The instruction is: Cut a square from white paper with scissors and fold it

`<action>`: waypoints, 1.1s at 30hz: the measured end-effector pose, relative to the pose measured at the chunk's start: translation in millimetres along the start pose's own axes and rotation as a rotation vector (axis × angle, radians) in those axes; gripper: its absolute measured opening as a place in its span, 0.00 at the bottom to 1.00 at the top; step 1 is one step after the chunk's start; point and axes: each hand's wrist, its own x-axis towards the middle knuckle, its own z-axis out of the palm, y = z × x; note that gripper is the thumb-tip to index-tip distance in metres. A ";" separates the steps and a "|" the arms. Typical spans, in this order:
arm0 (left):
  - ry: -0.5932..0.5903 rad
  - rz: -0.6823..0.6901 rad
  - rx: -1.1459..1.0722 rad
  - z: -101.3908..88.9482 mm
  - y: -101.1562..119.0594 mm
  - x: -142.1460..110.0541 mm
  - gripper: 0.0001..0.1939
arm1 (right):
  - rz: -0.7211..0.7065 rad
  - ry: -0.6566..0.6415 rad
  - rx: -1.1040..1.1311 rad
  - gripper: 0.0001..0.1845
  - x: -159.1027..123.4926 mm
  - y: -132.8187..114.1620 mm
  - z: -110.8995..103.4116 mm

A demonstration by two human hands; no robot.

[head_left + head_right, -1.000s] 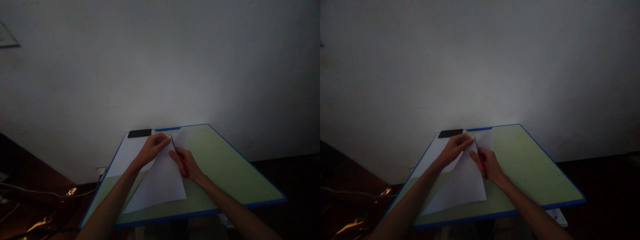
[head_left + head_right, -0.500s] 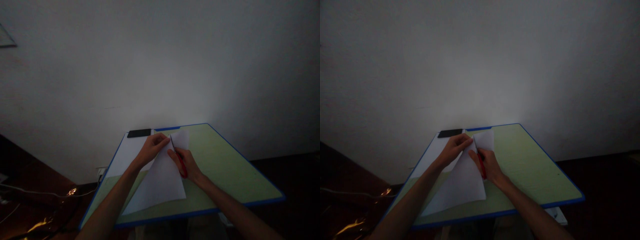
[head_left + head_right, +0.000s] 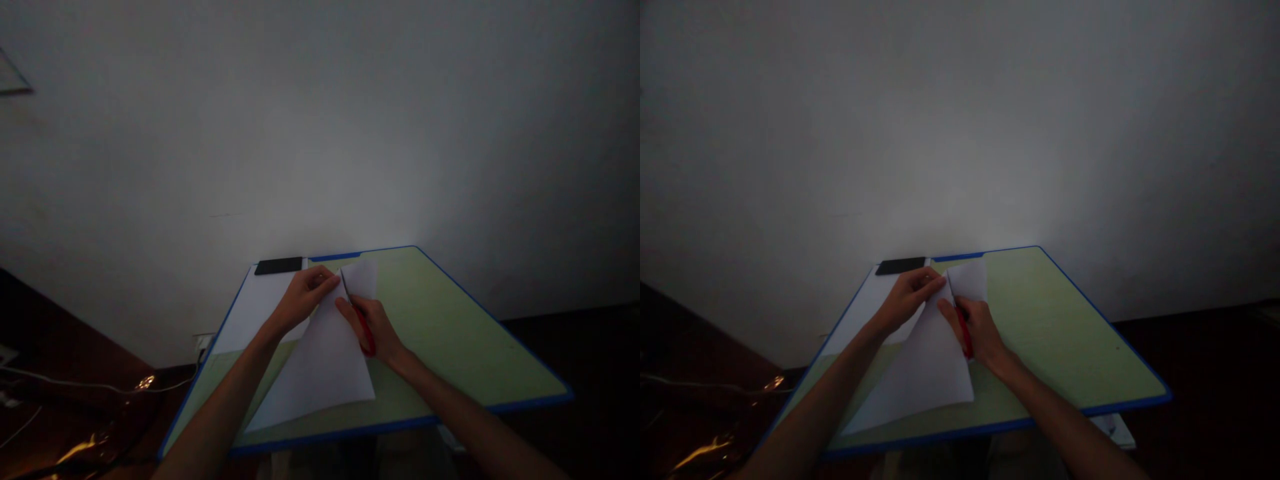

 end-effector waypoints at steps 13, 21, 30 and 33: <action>-0.005 0.013 0.039 -1.6 -1.5 -0.6 0.18 | -0.013 0.008 -0.013 0.25 1.0 0.4 0.5; 0.002 0.008 0.026 -1.3 -1.2 -0.9 0.18 | -0.021 0.007 -0.065 0.26 0.2 -4.3 -0.2; 0.007 0.017 0.018 -2.0 -1.0 -1.6 0.17 | -0.028 0.019 -0.043 0.23 -0.1 -2.3 1.6; 0.006 0.013 0.013 -1.6 0.5 -2.1 0.17 | -0.037 0.015 -0.038 0.22 -0.4 -3.2 1.5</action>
